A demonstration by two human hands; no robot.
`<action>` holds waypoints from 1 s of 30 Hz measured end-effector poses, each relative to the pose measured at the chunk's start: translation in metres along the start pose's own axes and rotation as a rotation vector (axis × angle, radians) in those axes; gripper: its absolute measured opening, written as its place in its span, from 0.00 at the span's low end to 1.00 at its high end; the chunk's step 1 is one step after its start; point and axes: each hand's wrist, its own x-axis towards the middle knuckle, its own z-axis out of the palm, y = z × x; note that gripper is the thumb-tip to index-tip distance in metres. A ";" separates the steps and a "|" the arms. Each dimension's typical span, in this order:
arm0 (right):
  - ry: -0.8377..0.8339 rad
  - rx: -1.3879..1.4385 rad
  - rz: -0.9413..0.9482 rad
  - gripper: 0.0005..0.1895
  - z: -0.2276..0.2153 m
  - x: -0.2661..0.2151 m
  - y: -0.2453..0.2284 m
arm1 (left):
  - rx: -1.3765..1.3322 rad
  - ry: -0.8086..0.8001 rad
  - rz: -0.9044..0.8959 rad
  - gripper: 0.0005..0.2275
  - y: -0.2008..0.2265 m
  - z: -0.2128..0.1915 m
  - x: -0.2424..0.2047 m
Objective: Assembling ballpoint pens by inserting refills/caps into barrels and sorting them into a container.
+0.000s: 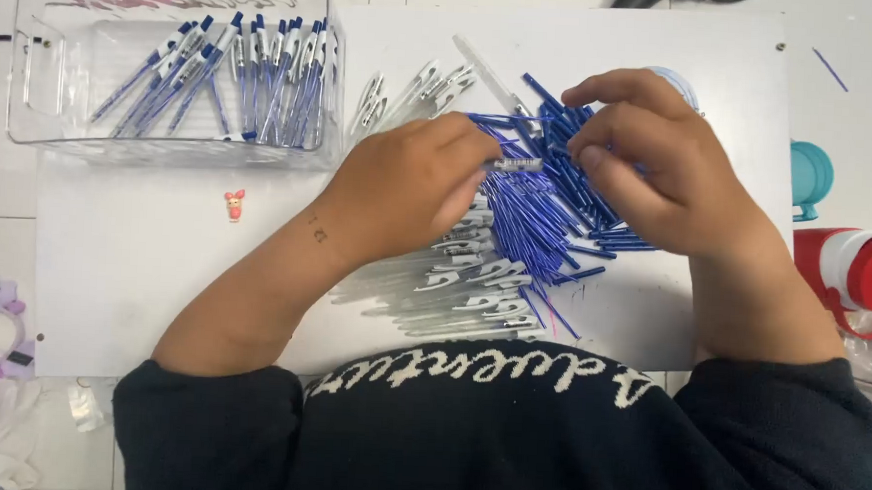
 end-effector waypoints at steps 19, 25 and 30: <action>-0.074 0.044 0.087 0.07 0.007 0.004 -0.005 | 0.006 -0.009 -0.023 0.12 -0.005 0.009 -0.001; -0.074 0.012 0.101 0.06 0.011 0.005 -0.002 | 0.010 0.003 -0.004 0.11 -0.006 0.014 -0.001; -0.039 0.016 0.110 0.02 0.019 0.004 0.002 | 0.004 0.001 -0.010 0.10 -0.007 0.020 -0.002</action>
